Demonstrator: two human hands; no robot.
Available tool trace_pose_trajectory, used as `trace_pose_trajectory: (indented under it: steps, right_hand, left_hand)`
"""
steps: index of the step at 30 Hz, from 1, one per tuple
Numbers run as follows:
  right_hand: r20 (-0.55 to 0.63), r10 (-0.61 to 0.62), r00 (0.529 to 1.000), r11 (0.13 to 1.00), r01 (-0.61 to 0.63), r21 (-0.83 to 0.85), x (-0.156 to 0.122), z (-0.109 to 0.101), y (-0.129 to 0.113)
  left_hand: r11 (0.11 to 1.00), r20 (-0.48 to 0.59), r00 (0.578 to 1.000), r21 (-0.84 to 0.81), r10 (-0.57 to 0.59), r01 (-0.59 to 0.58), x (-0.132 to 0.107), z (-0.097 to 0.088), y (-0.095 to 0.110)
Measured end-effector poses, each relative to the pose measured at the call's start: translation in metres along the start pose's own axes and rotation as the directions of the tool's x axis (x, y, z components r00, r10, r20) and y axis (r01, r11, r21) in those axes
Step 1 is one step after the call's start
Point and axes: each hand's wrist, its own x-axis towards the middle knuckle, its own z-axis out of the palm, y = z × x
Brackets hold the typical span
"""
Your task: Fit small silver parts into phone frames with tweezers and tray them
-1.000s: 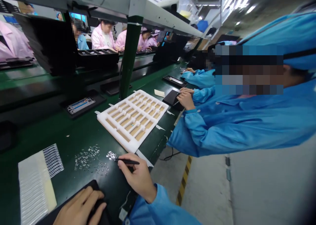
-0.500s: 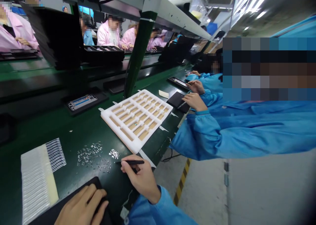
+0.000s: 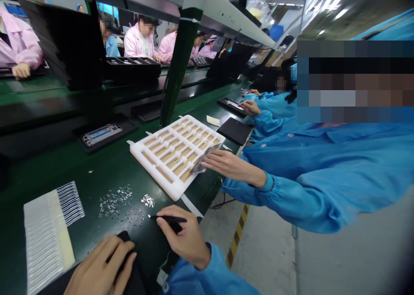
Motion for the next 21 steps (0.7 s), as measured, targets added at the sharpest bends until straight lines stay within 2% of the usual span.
trace_pose_trajectory:
  steps: [4, 7, 10, 13, 16, 21]
  right_hand:
    - [0.002, 0.014, 1.000, 0.999, -0.014, 0.040, 0.001, -0.001, -0.001]
    - [0.031, 0.167, 0.985, 0.970, -0.170, 0.173, 0.005, 0.007, -0.002]
    - [0.129, 0.347, 0.929, 0.869, -0.370, 0.327, 0.015, 0.025, -0.003]
    - [0.207, 0.430, 0.879, 0.803, -0.477, 0.358, 0.028, 0.044, -0.002]
    - [0.225, 0.441, 0.869, 0.805, -0.494, 0.329, 0.036, 0.054, -0.001]
    - [0.253, 0.402, 0.880, 0.848, -0.462, 0.258, 0.040, 0.054, 0.000]
  left_hand:
    - [0.992, -0.016, 0.997, 0.103, -0.071, 0.073, -0.001, 0.000, -0.014]
    - [0.975, -0.018, 0.992, 0.185, -0.125, 0.126, 0.002, 0.001, -0.023]
    - [0.959, -0.005, 0.989, 0.245, -0.147, 0.144, 0.002, 0.004, -0.031]
    - [0.946, 0.011, 0.986, 0.284, -0.168, 0.158, 0.001, 0.007, -0.036]
    - [0.940, 0.037, 0.983, 0.302, -0.181, 0.161, 0.001, 0.008, -0.036]
    - [0.941, 0.076, 0.980, 0.301, -0.183, 0.153, 0.005, 0.005, -0.033]
